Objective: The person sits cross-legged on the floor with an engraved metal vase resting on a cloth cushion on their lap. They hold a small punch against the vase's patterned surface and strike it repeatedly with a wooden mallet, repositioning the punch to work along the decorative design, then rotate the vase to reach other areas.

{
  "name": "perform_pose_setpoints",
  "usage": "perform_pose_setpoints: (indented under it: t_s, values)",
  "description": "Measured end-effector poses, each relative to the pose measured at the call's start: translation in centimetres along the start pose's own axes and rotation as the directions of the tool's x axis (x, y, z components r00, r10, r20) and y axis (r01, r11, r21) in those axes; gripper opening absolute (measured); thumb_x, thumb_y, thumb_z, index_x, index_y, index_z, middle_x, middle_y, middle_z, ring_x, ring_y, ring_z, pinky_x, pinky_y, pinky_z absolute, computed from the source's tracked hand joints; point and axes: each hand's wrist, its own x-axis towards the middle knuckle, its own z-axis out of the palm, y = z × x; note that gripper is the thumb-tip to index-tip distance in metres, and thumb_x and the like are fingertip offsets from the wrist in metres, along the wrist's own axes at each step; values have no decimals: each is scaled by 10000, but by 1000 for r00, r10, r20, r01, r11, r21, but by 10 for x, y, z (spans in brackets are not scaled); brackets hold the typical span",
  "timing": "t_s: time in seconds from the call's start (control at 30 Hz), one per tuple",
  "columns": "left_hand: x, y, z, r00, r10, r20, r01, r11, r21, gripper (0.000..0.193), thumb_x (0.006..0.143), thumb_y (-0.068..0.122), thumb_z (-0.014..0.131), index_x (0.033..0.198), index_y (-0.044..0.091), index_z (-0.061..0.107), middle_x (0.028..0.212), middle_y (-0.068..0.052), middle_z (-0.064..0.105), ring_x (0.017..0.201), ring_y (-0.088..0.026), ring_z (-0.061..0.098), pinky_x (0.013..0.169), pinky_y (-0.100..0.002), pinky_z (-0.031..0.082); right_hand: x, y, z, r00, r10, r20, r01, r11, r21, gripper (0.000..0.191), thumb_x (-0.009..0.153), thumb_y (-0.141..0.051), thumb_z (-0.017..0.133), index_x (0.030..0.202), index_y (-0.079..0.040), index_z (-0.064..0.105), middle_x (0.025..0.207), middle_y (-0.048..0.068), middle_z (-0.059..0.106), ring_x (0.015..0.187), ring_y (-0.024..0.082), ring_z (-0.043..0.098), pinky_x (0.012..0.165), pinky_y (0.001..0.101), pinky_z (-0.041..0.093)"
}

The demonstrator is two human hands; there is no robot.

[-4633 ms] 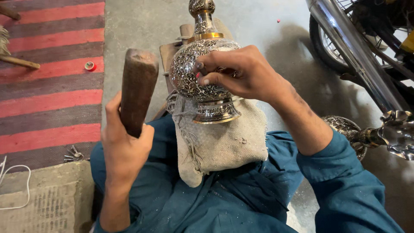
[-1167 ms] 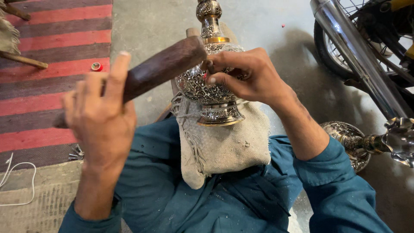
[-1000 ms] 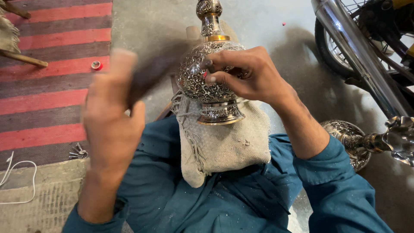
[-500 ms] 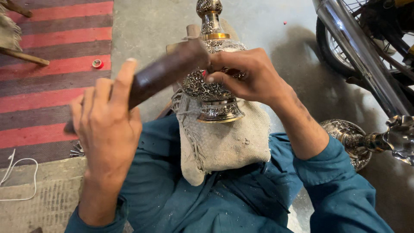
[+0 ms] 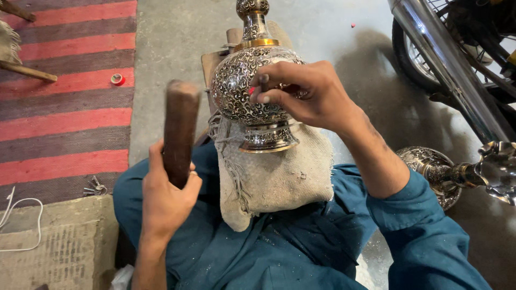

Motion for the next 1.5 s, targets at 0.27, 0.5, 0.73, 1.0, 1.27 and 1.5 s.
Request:
perform_pose_setpoints:
  t_s: [0.27, 0.5, 0.73, 1.0, 1.27, 1.5]
  values:
    - [10, 23, -7, 990, 134, -42, -130, 988, 79, 732, 840, -21, 677, 1496, 105, 375, 1141, -177, 697, 979, -297, 755, 802, -403, 581, 1, 4, 6, 998, -40, -57, 30, 987, -161, 230, 1002, -72, 791, 1214, -45, 706, 954, 55, 757, 831, 106, 747, 684, 254, 584]
    - [27, 55, -26, 880, 470, -76, -425, 847, 318, 815, 873, -60, 665, 1584, 140, 322, 1495, -196, 568, 1354, -423, 609, 1130, -493, 530, -1, 12, 7, 995, -62, -73, 51, 988, -143, 224, 1014, -68, 790, 1221, -51, 708, 960, 51, 762, 837, 111, 754, 697, 251, 591]
    - [43, 67, -32, 867, 498, 22, -415, 698, 584, 879, 835, -1, 756, 1600, 188, 365, 1025, -130, 570, 940, -355, 624, 874, -499, 489, -1, 18, 3, 999, -24, -22, 19, 978, -209, 177, 974, -93, 822, 1130, -62, 745, 809, 54, 736, 688, 111, 692, 600, 290, 509]
    - [44, 63, -31, 872, 488, -19, -392, 722, 570, 770, 948, 28, 732, 1593, 235, 366, 1039, -77, 585, 953, -270, 634, 866, -443, 502, -1, 16, 2, 994, -92, -53, 83, 984, -156, 228, 1041, -133, 790, 1241, -56, 711, 951, 46, 759, 808, 103, 723, 690, 275, 556]
    - [53, 56, -31, 853, 521, 41, -339, 492, 802, 625, 984, 48, 731, 1525, 244, 486, 887, -43, 619, 758, -239, 629, 656, -444, 478, 1, 20, 3, 999, -33, -3, 32, 983, -180, 163, 993, -120, 814, 1145, -83, 769, 829, 32, 751, 674, 106, 668, 588, 276, 493]
    - [53, 53, -32, 826, 563, -25, -392, 606, 692, 674, 989, 16, 732, 1553, 244, 442, 977, -59, 582, 864, -261, 637, 811, -436, 480, 2, 23, 1, 999, -15, 32, 19, 993, -113, 202, 979, -98, 788, 1170, -54, 739, 944, 51, 803, 762, 109, 758, 621, 260, 571]
